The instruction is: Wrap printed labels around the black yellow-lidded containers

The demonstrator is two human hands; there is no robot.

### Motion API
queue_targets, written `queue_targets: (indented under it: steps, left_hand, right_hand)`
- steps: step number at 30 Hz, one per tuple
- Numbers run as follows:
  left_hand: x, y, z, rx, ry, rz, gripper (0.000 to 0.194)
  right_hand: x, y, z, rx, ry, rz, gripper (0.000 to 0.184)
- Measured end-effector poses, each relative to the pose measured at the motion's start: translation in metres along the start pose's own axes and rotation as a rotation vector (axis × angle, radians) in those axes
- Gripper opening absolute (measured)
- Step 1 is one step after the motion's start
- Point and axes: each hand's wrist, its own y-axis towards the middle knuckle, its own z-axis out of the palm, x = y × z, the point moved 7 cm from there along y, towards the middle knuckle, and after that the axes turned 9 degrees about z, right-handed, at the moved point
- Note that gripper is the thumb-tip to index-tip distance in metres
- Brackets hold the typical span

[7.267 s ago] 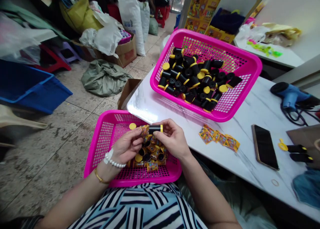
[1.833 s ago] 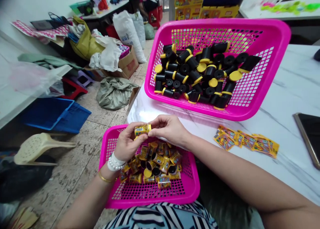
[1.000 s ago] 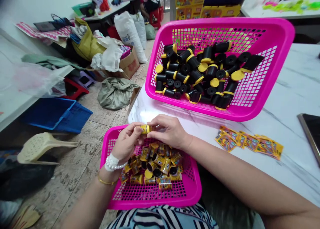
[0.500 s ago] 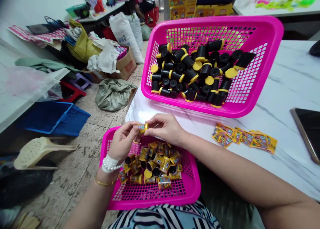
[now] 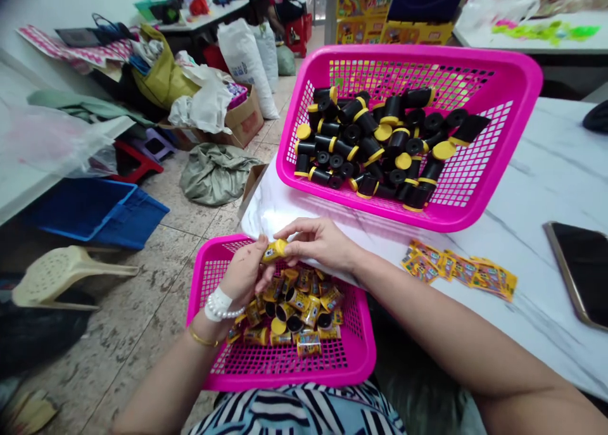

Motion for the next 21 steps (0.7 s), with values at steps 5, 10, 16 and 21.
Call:
queue_targets:
  steps: [5, 10, 16, 21]
  left_hand:
    - [0.001, -0.018, 0.01, 0.043, -0.038, -0.085, 0.063]
    - [-0.009, -0.047, 0.008, 0.106, -0.3, -0.031, 0.051]
    - [0.018, -0.084, 0.009, 0.13, -0.283, -0.159, 0.042]
    - [0.037, -0.094, 0.011, 0.075, -0.288, -0.296, 0.046]
  right_hand:
    - [-0.002, -0.011, 0.018, 0.075, -0.009, 0.051, 0.032]
    - [-0.004, -0.03, 0.037, -0.074, 0.054, -0.108, 0.015]
    - [-0.043, -0.051, 0.068, -0.173, 0.136, -0.06, 0.025]
    - [-0.046, -0.066, 0.072, -0.32, -0.071, -0.245, 0.021]
